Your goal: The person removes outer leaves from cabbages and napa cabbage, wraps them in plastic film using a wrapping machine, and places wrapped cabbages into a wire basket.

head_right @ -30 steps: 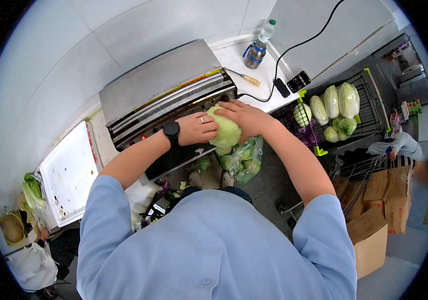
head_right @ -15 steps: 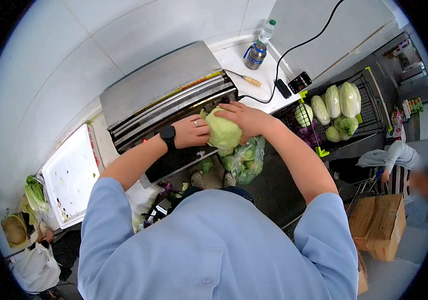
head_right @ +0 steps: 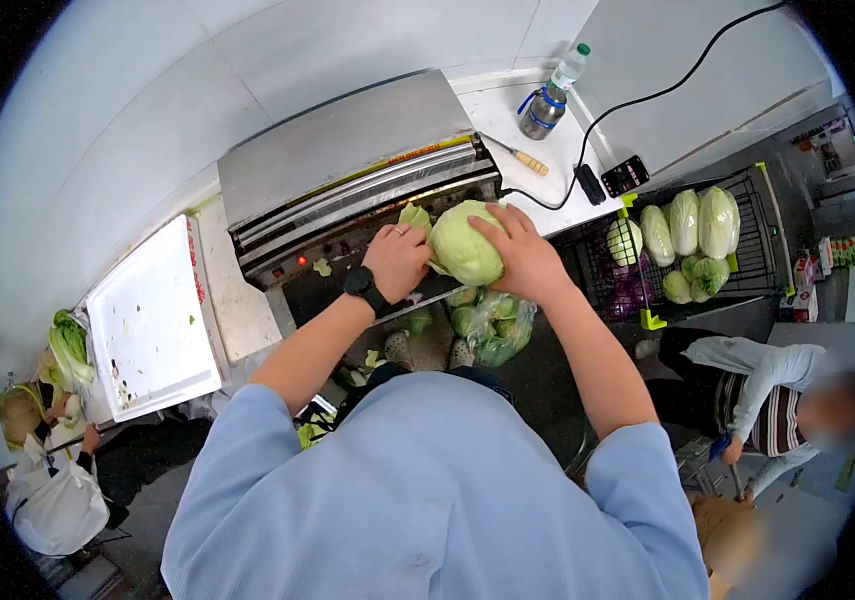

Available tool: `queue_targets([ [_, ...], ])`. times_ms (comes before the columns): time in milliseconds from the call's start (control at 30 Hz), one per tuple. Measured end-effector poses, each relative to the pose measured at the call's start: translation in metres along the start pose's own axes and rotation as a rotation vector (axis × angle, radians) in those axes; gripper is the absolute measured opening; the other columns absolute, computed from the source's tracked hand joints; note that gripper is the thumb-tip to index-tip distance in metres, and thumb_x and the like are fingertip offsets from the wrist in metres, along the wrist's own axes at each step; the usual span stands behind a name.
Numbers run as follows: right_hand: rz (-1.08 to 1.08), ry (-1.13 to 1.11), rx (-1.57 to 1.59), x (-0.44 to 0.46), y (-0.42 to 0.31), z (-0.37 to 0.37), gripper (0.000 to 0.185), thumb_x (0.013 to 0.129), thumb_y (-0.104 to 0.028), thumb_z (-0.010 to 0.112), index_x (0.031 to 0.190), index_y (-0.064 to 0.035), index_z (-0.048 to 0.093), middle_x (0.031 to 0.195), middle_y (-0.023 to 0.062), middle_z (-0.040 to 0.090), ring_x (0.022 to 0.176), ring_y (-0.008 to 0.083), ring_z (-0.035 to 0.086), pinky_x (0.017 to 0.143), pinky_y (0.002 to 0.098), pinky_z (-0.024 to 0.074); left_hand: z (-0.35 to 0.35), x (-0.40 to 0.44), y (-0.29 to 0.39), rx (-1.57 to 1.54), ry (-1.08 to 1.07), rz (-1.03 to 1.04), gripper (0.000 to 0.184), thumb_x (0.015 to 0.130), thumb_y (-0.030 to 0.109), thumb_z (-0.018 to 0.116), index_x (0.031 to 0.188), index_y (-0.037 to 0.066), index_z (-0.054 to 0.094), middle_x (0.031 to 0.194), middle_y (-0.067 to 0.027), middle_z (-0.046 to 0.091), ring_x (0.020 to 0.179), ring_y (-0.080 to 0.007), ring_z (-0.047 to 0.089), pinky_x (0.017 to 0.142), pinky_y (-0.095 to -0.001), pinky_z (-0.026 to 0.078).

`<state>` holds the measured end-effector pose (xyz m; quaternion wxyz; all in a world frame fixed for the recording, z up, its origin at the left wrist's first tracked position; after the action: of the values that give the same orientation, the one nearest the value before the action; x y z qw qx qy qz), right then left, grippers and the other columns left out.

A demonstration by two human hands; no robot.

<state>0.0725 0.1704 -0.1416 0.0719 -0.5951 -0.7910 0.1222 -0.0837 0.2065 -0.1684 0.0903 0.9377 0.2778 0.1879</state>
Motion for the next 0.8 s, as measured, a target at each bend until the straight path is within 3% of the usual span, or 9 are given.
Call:
queue_targets([
  [33, 0.009, 0.047, 0.065, 0.001, 0.005, -0.006, 0.107, 0.052, -0.015, 0.093, 0.147, -0.0176, 0.046, 0.152, 0.0128, 0.044, 0.139, 0.0370, 0.044, 0.113, 0.0444, 0.0436, 0.007, 0.000, -0.002, 0.010, -0.038, -0.023, 0.011, 0.072, 0.014, 0.077, 0.080, 0.010, 0.070, 0.098, -0.0062, 0.061, 0.101, -0.0280, 0.060, 0.094, -0.0431, 0.046],
  [133, 0.051, 0.077, 0.230, -0.001, 0.021, -0.005, 0.110, 0.049, -0.015, 0.094, 0.148, -0.0169, 0.045, 0.151, 0.0133, 0.045, 0.136, 0.0378, 0.046, 0.112, 0.0443, 0.0442, -0.007, 0.007, 0.013, 0.095, 0.007, 0.004, 0.017, 0.071, 0.018, 0.079, 0.085, 0.009, 0.074, 0.101, -0.0072, 0.065, 0.107, -0.0294, 0.061, 0.107, -0.0466, 0.041],
  [233, 0.018, 0.097, 0.204, 0.001, 0.024, -0.005, 0.111, 0.051, -0.022, 0.096, 0.149, -0.0192, 0.044, 0.149, 0.0134, 0.047, 0.136, 0.0384, 0.048, 0.111, 0.0456, 0.0454, 0.004, 0.019, 0.027, 0.122, -0.141, -0.019, 0.023, 0.071, 0.021, 0.081, 0.090, 0.008, 0.076, 0.097, -0.0086, 0.069, 0.113, -0.0307, 0.060, 0.116, -0.0502, 0.033],
  [333, 0.081, 0.088, 0.373, 0.003, 0.034, -0.007, 0.113, 0.048, -0.020, 0.097, 0.148, -0.0176, 0.045, 0.147, 0.0139, 0.049, 0.132, 0.0378, 0.051, 0.110, 0.0439, 0.0456, 0.015, 0.024, 0.023, 0.165, -0.226, -0.086, 0.021, 0.074, 0.021, 0.079, 0.091, 0.007, 0.077, 0.090, -0.0101, 0.072, 0.116, -0.0318, 0.060, 0.119, -0.0514, 0.030],
  [533, 0.111, 0.132, 0.492, 0.001, 0.036, -0.012, 0.110, 0.048, -0.016, 0.097, 0.147, -0.0147, 0.047, 0.143, 0.0143, 0.053, 0.130, 0.0348, 0.054, 0.111, 0.0411, 0.0448, 0.016, 0.025, 0.030, 0.212, -0.039, -0.102, 0.009, 0.082, 0.011, 0.066, 0.080, 0.008, 0.075, 0.081, -0.0072, 0.072, 0.104, -0.0265, 0.064, 0.111, -0.0466, 0.039],
  [800, 0.232, 0.078, 0.636, 0.008, 0.057, 0.001, 0.110, 0.053, -0.014, 0.096, 0.149, -0.0094, 0.044, 0.139, 0.0143, 0.058, 0.131, 0.0270, 0.055, 0.111, 0.0376, 0.0434, 0.018, 0.010, 0.037, 0.229, 0.075, -0.198, 0.007, 0.077, 0.011, 0.067, 0.071, 0.009, 0.070, 0.071, -0.0078, 0.069, 0.081, -0.0265, 0.067, 0.093, -0.0411, 0.046],
])
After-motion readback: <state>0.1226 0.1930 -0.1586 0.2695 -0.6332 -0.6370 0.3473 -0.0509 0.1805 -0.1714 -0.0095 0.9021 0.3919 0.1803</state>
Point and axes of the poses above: each hand's wrist, its own x-axis towards the middle knuckle, its own z-axis out of the palm, y = z × x, the point moved 9 cm from there along x, towards the middle knuckle
